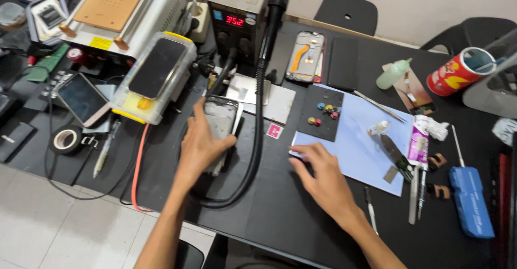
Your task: The person uses a hot air gun to heat a small component held by tweezers on a workbench. They then place the component on a small black mat and handle a disassembled smartphone, picking it up and turning it over to view the internal components.
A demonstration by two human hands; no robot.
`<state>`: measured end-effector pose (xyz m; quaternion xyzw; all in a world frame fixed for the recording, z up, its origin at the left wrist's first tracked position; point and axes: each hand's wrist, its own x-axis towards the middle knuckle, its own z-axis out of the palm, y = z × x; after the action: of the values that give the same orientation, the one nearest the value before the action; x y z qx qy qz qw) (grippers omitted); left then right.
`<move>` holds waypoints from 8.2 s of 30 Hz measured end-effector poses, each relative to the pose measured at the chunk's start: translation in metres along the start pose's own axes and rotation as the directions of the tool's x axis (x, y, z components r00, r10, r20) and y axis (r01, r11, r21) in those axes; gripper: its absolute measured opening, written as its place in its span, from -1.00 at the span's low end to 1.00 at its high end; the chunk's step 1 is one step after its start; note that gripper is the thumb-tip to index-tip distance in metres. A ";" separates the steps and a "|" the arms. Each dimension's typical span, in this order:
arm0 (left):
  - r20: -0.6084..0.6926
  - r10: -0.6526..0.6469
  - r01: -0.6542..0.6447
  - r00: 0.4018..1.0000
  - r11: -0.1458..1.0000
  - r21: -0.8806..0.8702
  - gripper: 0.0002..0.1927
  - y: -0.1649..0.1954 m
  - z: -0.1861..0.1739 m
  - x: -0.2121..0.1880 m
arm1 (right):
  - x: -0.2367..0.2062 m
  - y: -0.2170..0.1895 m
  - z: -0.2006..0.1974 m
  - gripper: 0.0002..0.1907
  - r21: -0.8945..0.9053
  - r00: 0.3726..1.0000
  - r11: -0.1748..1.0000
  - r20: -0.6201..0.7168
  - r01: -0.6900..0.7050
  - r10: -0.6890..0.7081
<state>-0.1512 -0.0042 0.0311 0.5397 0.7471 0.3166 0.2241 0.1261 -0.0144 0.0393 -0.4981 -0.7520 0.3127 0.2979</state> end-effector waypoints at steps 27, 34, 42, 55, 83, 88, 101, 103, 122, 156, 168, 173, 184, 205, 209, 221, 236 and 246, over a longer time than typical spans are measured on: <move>0.090 0.148 -0.144 0.985 0.988 -0.052 0.10 0.074 -0.027 -0.037 | 0.078 0.024 0.058 -0.85 -0.339 0.932 0.886 -0.063 0.316 -0.357; 0.149 0.108 -0.104 0.983 0.994 -0.031 0.16 0.083 -0.025 -0.047 | 0.106 0.032 0.059 -0.89 -0.409 0.911 0.849 -0.088 0.335 -0.402; 0.369 0.095 -0.110 0.925 0.994 0.022 0.21 0.097 -0.005 -0.070 | 0.121 0.046 0.040 -0.83 -0.299 0.889 0.857 -0.059 0.419 -0.455; 0.352 0.145 -0.168 0.925 0.985 0.038 0.26 0.099 0.090 -0.093 | -0.023 0.048 -0.106 -0.76 0.004 0.983 0.999 -0.175 -0.054 0.054; 0.225 0.152 -0.168 0.962 0.984 0.052 0.19 0.116 0.097 -0.084 | -0.070 0.068 -0.098 -0.74 0.002 0.977 0.978 0.051 -0.206 0.206; 0.237 0.132 -0.165 0.963 0.978 0.125 0.21 0.120 0.097 -0.083 | -0.068 0.069 -0.099 -0.75 0.029 0.988 0.989 0.042 -0.147 0.146; 0.177 0.242 -0.290 0.954 0.897 0.333 0.12 0.118 0.104 -0.087 | -0.067 0.066 -0.101 -0.74 0.071 0.981 0.979 0.055 -0.192 0.188; 0.153 0.272 -0.309 0.950 0.889 0.336 0.11 0.118 0.104 -0.087 | -0.068 0.069 -0.100 -0.75 0.050 0.980 0.980 0.050 -0.193 0.191; 0.108 0.795 -0.802 0.598 0.591 0.085 0.04 0.129 0.130 -0.128 | -0.077 0.091 -0.098 -0.58 0.676 0.954 0.678 0.144 -0.290 0.264; 0.573 0.551 0.604 0.607 0.149 -0.783 0.25 0.128 0.093 -0.088 | -0.102 0.061 -0.143 -0.50 0.797 0.862 0.370 0.345 -0.478 0.371; 0.648 0.692 0.764 0.319 0.216 -0.608 0.26 0.132 0.121 -0.087 | -0.096 0.058 -0.140 -0.74 0.619 0.924 0.723 0.011 -0.305 0.381; 0.672 0.650 0.695 0.355 0.297 -0.655 0.20 0.124 0.125 -0.084 | -0.090 0.053 -0.122 -0.76 0.515 0.949 0.817 -0.022 -0.260 0.316; 0.702 0.575 0.556 0.420 0.448 -0.700 0.07 0.128 0.122 -0.081 | -0.066 0.031 -0.113 -0.91 0.139 0.967 0.981 -0.195 -0.138 0.164; 0.666 0.586 0.443 0.461 0.499 -0.745 -0.10 0.121 0.133 -0.093 | -0.067 0.014 -0.131 -0.79 -0.217 0.983 0.967 -0.157 -0.133 0.100; 0.703 0.560 0.703 0.439 0.274 -0.657 -0.28 0.118 0.136 -0.094 | -0.066 0.026 -0.139 -0.87 -0.110 0.972 0.977 -0.172 -0.182 0.162; 0.790 0.542 0.909 0.287 0.108 -0.404 -0.14 0.130 0.124 -0.094 | -0.055 0.031 -0.154 -0.81 -0.144 0.955 0.945 -0.056 -0.295 0.290; 0.733 0.666 0.988 0.139 -0.041 -0.150 -0.16 0.125 0.120 -0.099 | -0.061 0.018 -0.154 -0.85 -0.017 0.920 0.953 -0.268 -0.303 0.288; 0.691 0.698 0.981 0.187 -0.099 -0.166 -0.25 0.128 0.115 -0.088 | -0.077 0.026 -0.151 -0.87 0.200 0.921 0.953 -0.273 -0.229 0.278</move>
<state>0.0390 -0.0330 0.0415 0.0272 -0.0021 0.2528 0.9671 0.2808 -0.0522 0.1033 -0.6066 -0.5991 0.3309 0.4044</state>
